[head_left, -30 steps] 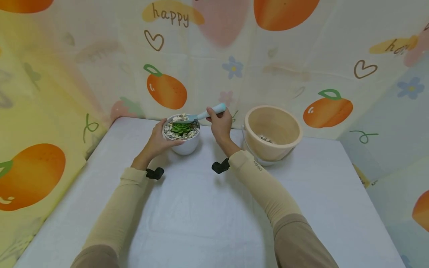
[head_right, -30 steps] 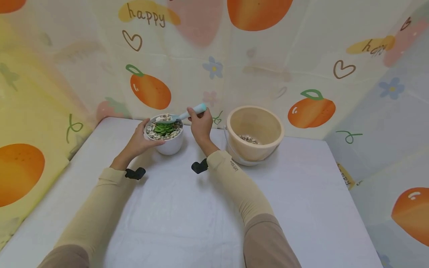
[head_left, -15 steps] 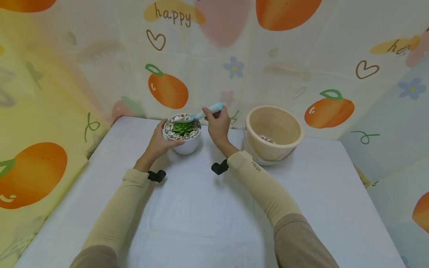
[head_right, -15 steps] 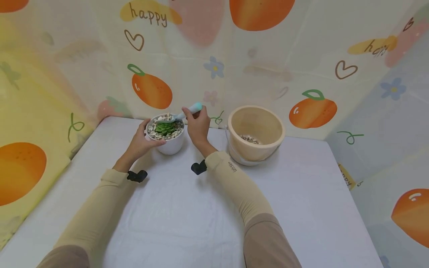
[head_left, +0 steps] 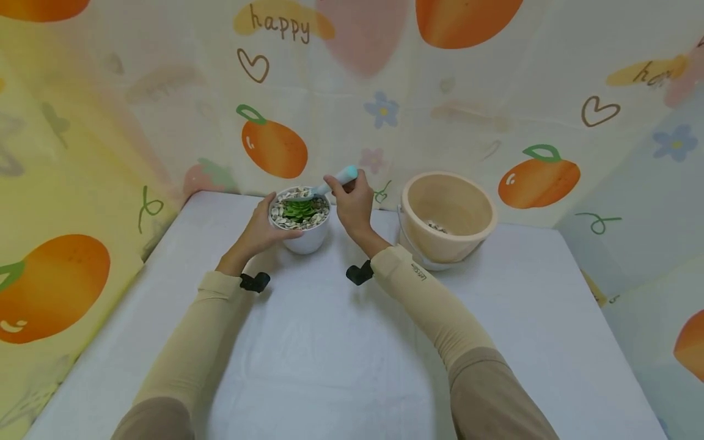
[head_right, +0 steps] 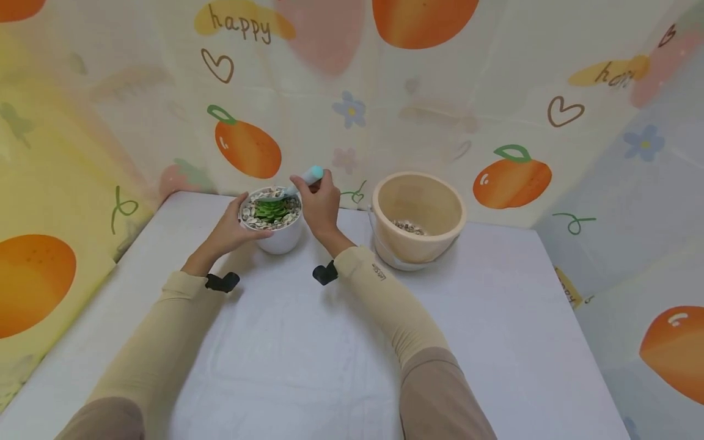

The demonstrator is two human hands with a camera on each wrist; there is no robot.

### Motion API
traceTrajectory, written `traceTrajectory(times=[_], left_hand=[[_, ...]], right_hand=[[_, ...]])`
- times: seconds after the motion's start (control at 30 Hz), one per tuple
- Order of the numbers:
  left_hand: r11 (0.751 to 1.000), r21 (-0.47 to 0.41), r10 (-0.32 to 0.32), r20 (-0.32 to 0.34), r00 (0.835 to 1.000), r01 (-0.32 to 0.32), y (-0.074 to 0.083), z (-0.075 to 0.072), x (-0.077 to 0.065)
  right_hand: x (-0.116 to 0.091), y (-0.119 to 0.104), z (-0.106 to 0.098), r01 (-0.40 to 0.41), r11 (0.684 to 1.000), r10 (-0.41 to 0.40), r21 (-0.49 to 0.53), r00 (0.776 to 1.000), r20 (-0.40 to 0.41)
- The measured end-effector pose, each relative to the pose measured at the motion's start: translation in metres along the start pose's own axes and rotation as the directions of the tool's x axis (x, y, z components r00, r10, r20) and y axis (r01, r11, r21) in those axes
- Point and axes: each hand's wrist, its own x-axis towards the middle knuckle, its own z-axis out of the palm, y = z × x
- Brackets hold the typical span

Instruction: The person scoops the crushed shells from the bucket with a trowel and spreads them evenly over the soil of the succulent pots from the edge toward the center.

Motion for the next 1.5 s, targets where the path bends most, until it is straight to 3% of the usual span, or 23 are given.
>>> traceTrajectory(times=[0.17, 0.37, 0.53, 0.8, 1.17, 1.27, 1.5], left_hand=[[0.999, -0.037, -0.031, 0.036, 0.999, 0.032, -0.003, 0.000, 0.003], [0.999, -0.039, -0.005, -0.020, 1.000, 0.005, -0.003, 0.007, 0.000], [1.000, -0.010, -0.025, -0.047, 0.999, 0.025, 0.002, 0.010, -0.001], [1.000, 0.024, 0.000, -0.145, 0.989, 0.003, 0.007, 0.019, -0.009], [1.000, -0.003, -0.006, -0.022, 1.000, 0.006, 0.000, 0.004, 0.002], [0.999, -0.024, -0.024, -0.023, 0.999, 0.024, -0.001, 0.005, 0.002], [1.000, -0.009, -0.011, -0.096, 0.995, 0.010, 0.000, 0.015, -0.003]], right_hand=[[-0.001, -0.001, 0.002, 0.002, 0.999, -0.001, -0.047, 1.000, 0.027], [-0.002, -0.005, -0.001, 0.013, 0.998, -0.012, -0.061, 1.000, 0.013], [0.001, -0.010, -0.005, 0.038, 0.998, -0.038, -0.053, 0.999, -0.004], [0.002, -0.007, -0.006, 0.045, 0.998, -0.046, -0.043, 0.999, -0.012], [0.002, -0.012, -0.006, 0.044, 0.992, -0.032, -0.116, 0.994, 0.105], [0.002, -0.014, -0.006, 0.058, 0.991, -0.041, -0.121, 0.990, 0.138], [0.000, -0.020, -0.004, 0.130, 0.978, -0.111, -0.161, 0.986, 0.126]])
